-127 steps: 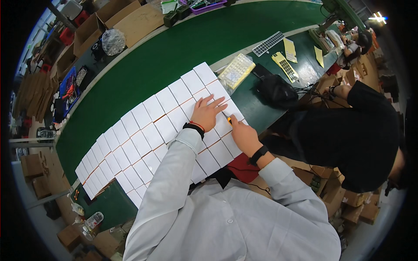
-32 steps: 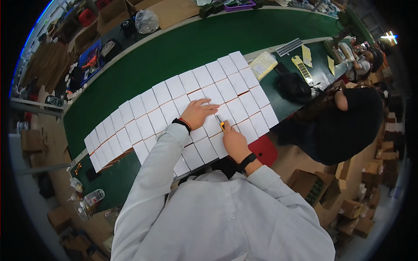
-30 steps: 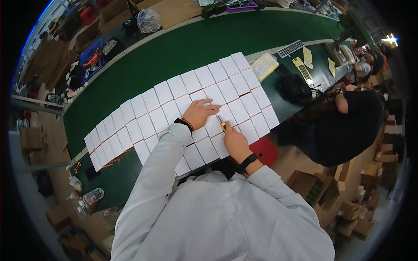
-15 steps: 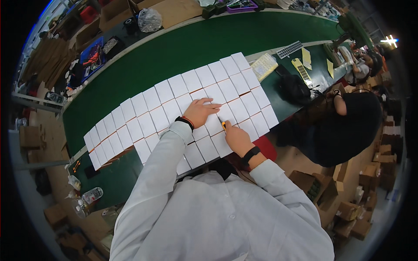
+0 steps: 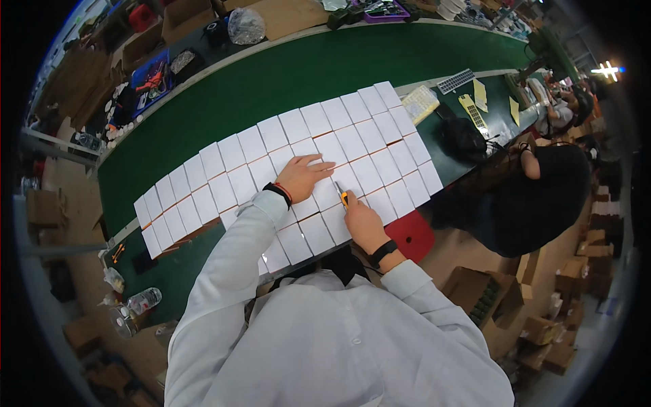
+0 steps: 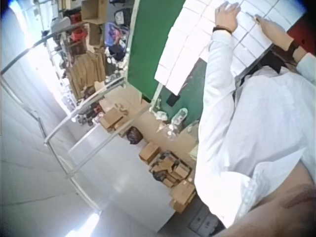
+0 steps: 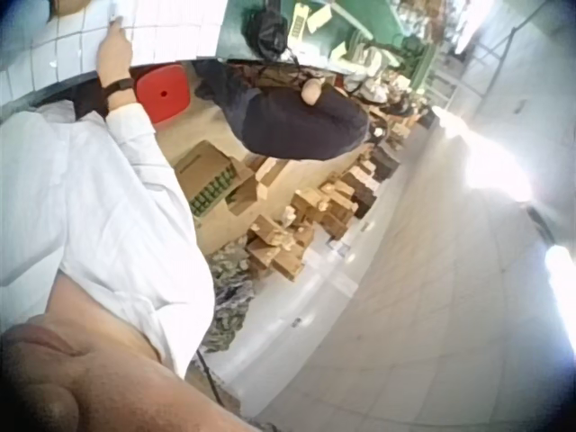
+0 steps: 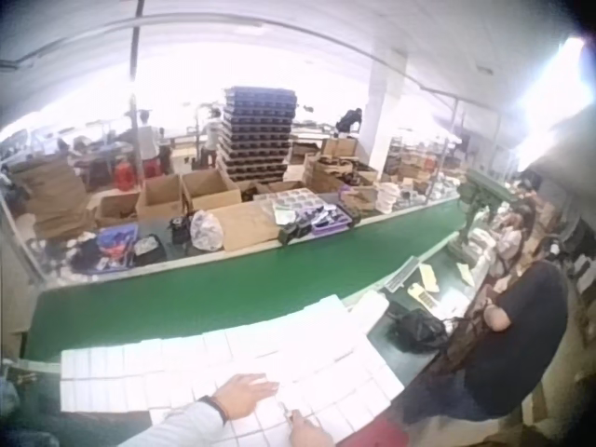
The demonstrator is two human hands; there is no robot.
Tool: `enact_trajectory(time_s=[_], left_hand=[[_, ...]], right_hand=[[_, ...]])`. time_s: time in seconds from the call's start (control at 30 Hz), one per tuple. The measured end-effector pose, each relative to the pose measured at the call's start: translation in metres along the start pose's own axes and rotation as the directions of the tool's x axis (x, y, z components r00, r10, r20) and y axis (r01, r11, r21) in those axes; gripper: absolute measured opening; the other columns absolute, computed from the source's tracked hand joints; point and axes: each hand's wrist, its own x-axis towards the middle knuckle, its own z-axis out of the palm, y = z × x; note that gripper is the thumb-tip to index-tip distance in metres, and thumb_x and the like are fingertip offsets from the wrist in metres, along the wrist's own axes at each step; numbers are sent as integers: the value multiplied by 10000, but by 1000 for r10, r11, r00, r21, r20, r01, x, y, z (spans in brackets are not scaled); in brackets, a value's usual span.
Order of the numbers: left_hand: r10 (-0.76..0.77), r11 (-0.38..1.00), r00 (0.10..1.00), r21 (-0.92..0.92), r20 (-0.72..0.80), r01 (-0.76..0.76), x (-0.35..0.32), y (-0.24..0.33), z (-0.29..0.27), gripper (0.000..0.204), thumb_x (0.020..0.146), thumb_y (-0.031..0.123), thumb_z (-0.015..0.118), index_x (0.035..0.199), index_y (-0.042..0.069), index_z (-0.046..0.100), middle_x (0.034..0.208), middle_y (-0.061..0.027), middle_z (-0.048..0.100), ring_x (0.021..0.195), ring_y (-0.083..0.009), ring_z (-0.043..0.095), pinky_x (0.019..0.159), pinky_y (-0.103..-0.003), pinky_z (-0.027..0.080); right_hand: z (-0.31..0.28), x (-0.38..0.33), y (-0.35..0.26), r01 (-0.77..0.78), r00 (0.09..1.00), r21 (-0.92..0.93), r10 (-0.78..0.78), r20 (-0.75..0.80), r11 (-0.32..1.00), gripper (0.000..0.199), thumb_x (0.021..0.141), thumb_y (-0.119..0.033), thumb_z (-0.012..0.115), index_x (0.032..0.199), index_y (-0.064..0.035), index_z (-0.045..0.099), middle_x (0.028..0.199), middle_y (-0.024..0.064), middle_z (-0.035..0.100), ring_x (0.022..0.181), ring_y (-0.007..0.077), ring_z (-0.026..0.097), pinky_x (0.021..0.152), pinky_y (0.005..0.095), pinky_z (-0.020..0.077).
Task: Packing small electronic components into boxes at a factory assembly line
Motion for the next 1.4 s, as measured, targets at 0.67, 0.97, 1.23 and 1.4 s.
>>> enact_trajectory(time_s=[0.67, 0.97, 1.23, 1.4], left_hand=[[-100, 995, 995, 13, 22, 100, -4, 15, 2, 689, 776, -25, 572, 1436, 168, 530, 1578, 65, 410, 1480, -257, 324, 1212, -516, 280], [-120, 993, 990, -11, 70, 121, -28, 7, -12, 616, 835, -29, 560, 1406, 204, 574, 1568, 96, 422, 1453, -268, 353, 1179, -449, 326], [-58, 998, 998, 18, 31, 58, -58, -5, -7, 622, 801, -34, 581, 1378, 198, 600, 1546, 95, 455, 1438, -261, 375, 1144, -427, 355], [-105, 993, 994, -59, -38, 102, -66, -7, 4, 633, 793, -56, 568, 1371, 201, 610, 1542, 89, 467, 1440, -260, 372, 1157, -440, 334]], right_hand=[[-6, 16, -6, 33, 994, -40, -29, 101, 999, 488, 931, -109, 495, 1390, 42, 423, 888, 211, 695, 768, 391, 695, 655, 504, 558], [-12, -34, -11, 107, 994, -63, -107, 6, 992, 534, 924, -96, 530, 1422, 48, 404, 880, 175, 667, 714, 349, 701, 599, 452, 570], [27, -12, -57, 39, 999, -22, -39, -18, 999, 501, 908, -109, 553, 1382, 12, 446, 883, 200, 694, 745, 398, 684, 640, 477, 559], [29, -7, -71, -47, 998, -79, 50, 30, 996, 525, 909, -100, 553, 1405, 17, 428, 919, 224, 685, 802, 410, 682, 703, 498, 553]])
